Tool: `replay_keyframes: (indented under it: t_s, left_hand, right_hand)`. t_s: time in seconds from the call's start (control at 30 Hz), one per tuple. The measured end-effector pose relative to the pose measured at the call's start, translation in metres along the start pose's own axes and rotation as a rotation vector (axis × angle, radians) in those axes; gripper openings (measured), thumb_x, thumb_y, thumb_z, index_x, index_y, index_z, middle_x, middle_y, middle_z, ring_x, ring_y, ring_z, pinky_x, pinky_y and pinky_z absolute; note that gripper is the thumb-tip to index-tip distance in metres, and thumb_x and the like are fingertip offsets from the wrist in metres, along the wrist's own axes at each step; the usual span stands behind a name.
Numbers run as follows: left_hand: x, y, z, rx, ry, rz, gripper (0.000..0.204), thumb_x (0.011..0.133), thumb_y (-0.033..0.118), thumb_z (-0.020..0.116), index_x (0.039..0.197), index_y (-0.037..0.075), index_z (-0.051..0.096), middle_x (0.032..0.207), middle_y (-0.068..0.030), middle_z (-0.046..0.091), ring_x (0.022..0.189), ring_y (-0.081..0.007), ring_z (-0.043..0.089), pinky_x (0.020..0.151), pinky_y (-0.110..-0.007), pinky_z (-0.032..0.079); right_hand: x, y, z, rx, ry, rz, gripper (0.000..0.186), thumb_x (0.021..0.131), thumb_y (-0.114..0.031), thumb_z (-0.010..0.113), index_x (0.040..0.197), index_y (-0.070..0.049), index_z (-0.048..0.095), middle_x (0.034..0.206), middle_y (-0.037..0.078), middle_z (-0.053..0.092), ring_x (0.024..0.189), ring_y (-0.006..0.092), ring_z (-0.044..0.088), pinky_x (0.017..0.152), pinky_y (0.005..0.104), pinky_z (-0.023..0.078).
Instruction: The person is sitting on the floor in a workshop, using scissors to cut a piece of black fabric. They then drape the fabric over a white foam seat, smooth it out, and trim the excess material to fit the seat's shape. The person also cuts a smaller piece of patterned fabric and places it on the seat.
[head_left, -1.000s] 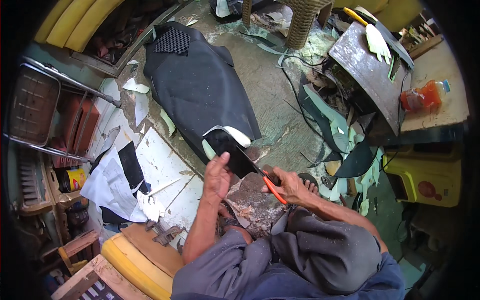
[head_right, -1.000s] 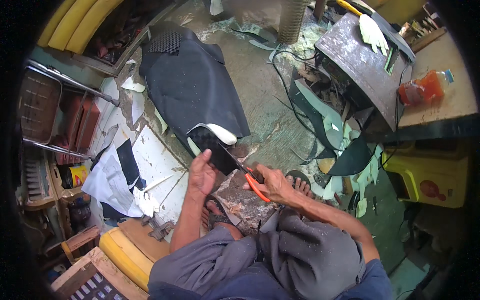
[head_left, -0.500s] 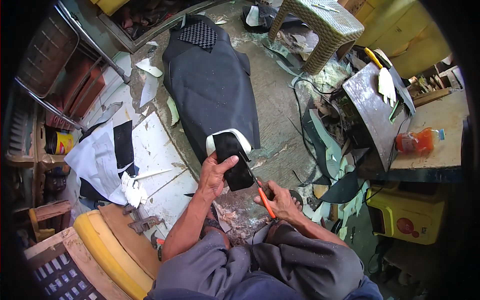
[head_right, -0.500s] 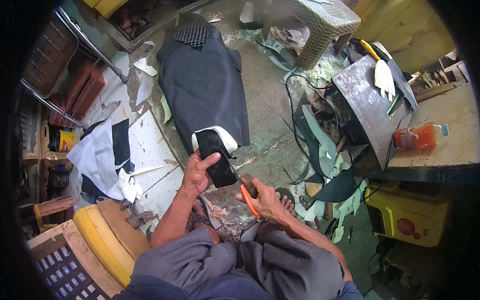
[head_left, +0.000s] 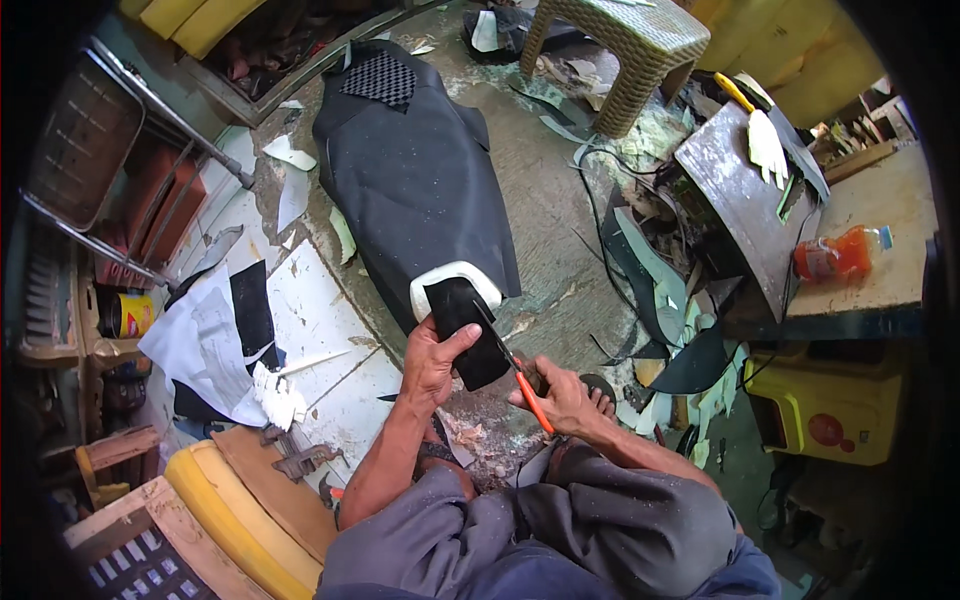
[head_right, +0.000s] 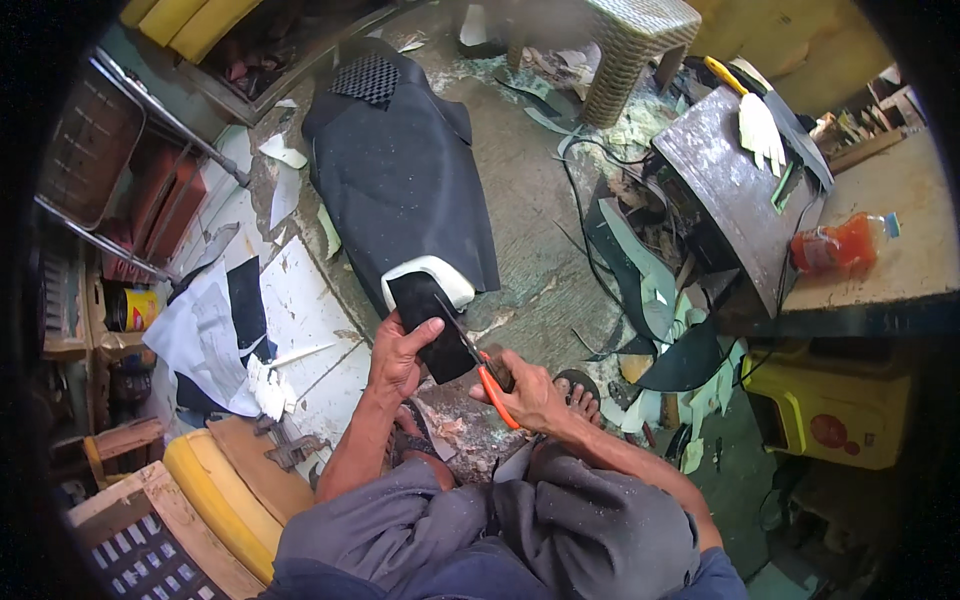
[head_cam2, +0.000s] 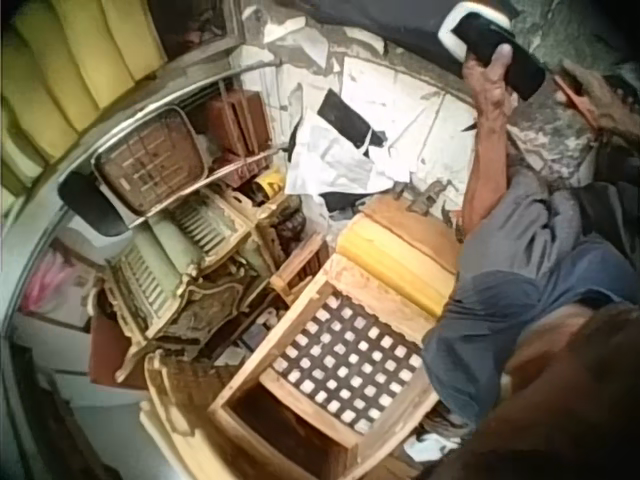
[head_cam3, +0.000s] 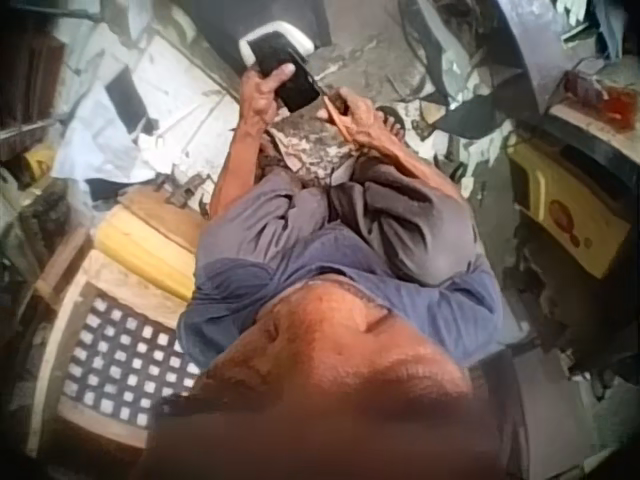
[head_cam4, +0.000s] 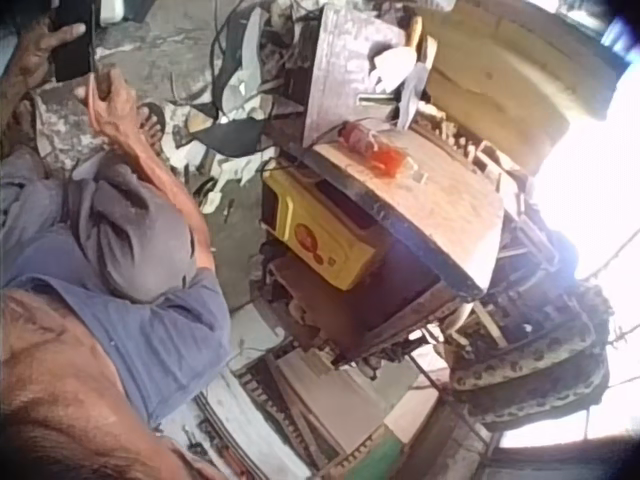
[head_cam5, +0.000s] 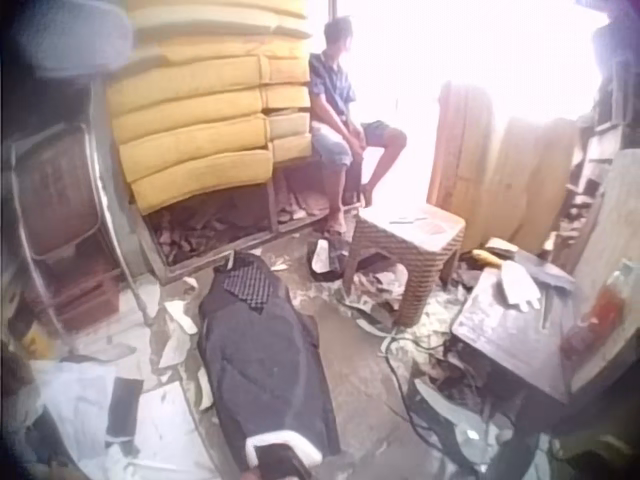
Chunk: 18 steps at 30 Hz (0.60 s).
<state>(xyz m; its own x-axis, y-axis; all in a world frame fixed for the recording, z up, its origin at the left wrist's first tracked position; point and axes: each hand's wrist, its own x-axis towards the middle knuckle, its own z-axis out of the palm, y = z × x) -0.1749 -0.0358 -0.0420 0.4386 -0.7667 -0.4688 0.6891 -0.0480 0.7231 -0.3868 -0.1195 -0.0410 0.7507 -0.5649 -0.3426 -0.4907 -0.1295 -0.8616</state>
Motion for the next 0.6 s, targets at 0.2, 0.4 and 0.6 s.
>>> replay_keyframes:
  t_s: [0.2,0.4,0.6]
  left_hand:
    - [-0.004,0.003,0.002,0.014,0.005,0.026,0.031,0.085,0.003,0.080,0.115,0.005,0.070,0.103,-0.0021,0.073,0.092,-0.0131,0.068,0.086,-0.030,0.056]
    - [-0.007,0.001,0.002,0.053,-0.025,0.023,0.032,0.085,0.003,0.080,0.115,0.005,0.069,0.104,-0.0021,0.072,0.092,-0.0130,0.068,0.086,-0.030,0.056]
    - [-0.012,0.005,0.006,0.006,-0.050,-0.038,0.032,0.086,0.006,0.079,0.117,0.005,0.067,0.102,-0.0026,0.072,0.093,-0.0137,0.068,0.086,-0.031,0.057]
  right_hand:
    - [0.000,-0.005,0.001,0.077,-0.008,0.000,0.052,0.084,-0.042,0.083,0.106,-0.001,0.060,0.075,0.014,0.063,0.064,0.0197,0.061,0.060,0.0384,0.047]
    - [0.007,-0.008,-0.002,0.058,0.021,-0.108,0.051,0.084,-0.040,0.083,0.105,0.000,0.060,0.073,0.014,0.062,0.064,0.0177,0.059,0.059,0.0370,0.046]
    - [0.005,-0.002,0.003,0.100,0.019,-0.069,0.046,0.084,-0.035,0.084,0.099,0.000,0.058,0.066,0.009,0.055,0.059,0.0158,0.049,0.055,0.0356,0.043]
